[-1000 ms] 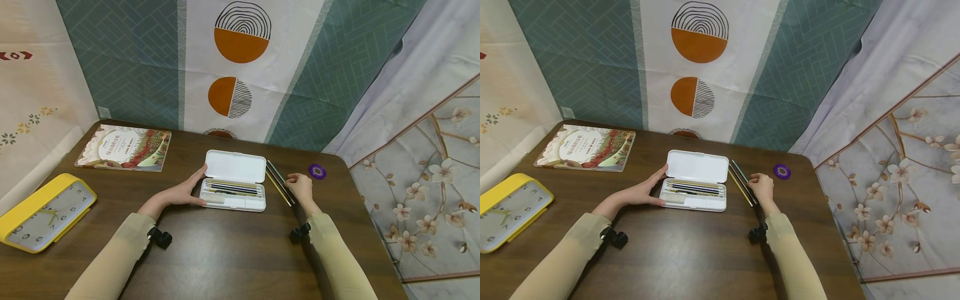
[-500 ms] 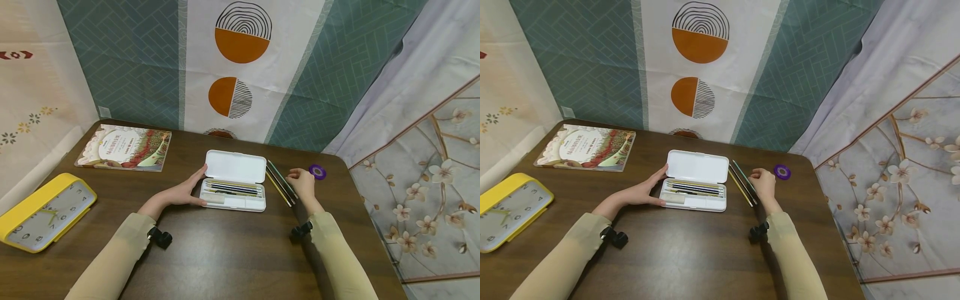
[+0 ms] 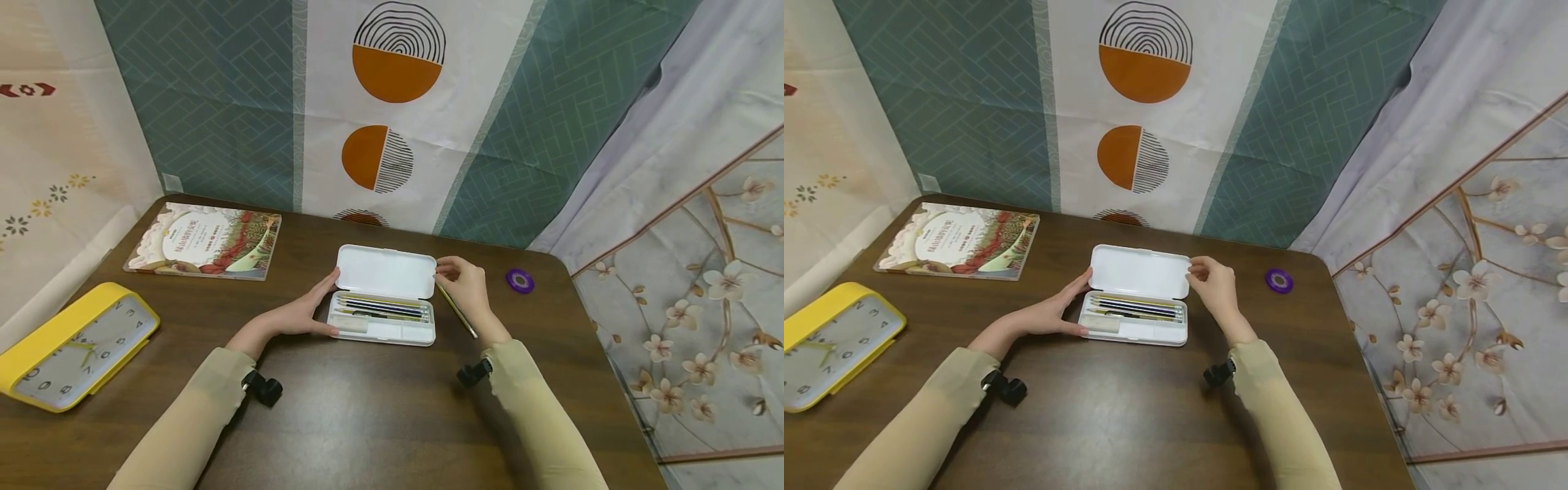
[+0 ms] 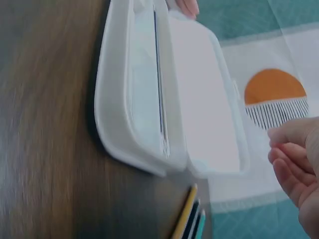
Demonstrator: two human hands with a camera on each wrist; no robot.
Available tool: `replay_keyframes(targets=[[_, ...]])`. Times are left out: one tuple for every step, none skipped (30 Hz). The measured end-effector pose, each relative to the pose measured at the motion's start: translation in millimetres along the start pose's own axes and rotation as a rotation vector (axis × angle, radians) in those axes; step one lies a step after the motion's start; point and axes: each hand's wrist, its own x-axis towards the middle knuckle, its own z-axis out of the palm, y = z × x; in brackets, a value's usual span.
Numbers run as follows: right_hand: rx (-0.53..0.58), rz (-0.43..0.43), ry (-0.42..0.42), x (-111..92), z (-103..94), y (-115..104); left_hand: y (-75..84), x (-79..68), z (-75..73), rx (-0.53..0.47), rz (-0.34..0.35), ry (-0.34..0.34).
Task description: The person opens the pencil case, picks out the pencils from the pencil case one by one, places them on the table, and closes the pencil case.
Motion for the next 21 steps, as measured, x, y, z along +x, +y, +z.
replay_keyframes(targets=[[0.002,-0.022,-0.011,1,3.5,-3,0.1,-0.1,-0.1,0.000,-0.001,0.001],[0.000,-0.043,-0.026,1,7.0,-5,0.5,0.0,-0.2,0.000,-0.002,0.001],[0.001,-0.060,-0.041,1,10.9,-7,0.6,0.0,-0.3,0.001,-0.002,0.001],[0.002,-0.074,-0.057,1,14.2,-10,0.6,-0.1,-0.4,0.003,-0.004,0.000],[-0.001,-0.084,-0.074,1,17.6,-12,0.7,0.0,-0.5,0.004,-0.004,0.000],[-0.004,-0.092,-0.092,1,21.0,-13,0.7,-0.1,-0.5,0.004,-0.003,0.000],[-0.006,-0.098,-0.111,1,24.1,-14,0.6,0.0,-0.4,0.005,-0.002,0.000],[-0.009,-0.103,-0.128,1,27.3,-15,0.7,0.2,-0.3,0.006,-0.001,0.000],[-0.007,-0.106,-0.144,0,30.4,-15,0.7,0.1,-0.2,0.006,0.001,0.001],[-0.009,-0.107,-0.161,-1,33.1,-16,0.7,0.2,-0.1,0.007,0.003,0.002],[-0.011,-0.108,-0.177,-1,35.8,-16,0.7,0.3,0.0,0.010,0.004,0.003],[-0.014,-0.111,-0.190,-2,38.5,-15,0.8,0.2,0.2,0.012,0.005,0.004],[-0.016,-0.112,-0.204,-3,40.9,-15,0.7,0.4,0.3,0.016,0.004,0.006],[-0.020,-0.116,-0.216,-4,43.3,-15,0.8,0.3,0.3,0.018,0.003,0.006],[-0.026,-0.119,-0.230,-5,45.5,-14,0.8,0.2,0.3,0.021,0.001,0.007],[-0.031,-0.122,-0.243,-6,47.5,-14,0.9,0.2,0.3,0.026,-0.001,0.007],[-0.036,-0.127,-0.255,-7,49.4,-14,1.0,-0.1,0.2,0.028,-0.002,0.008],[-0.044,-0.130,-0.268,-7,51.5,-14,1.3,-0.4,0.0,0.027,-0.002,0.008],[-0.052,-0.131,-0.282,-8,53.2,-14,1.4,-0.6,-0.2,0.028,0.001,0.009],[-0.056,-0.130,-0.297,-9,54.6,-14,1.6,-0.9,-0.4,0.026,0.003,0.009],[-0.060,-0.128,-0.313,-9,55.9,-13,1.7,-1.1,-0.6,0.025,0.005,0.009]])
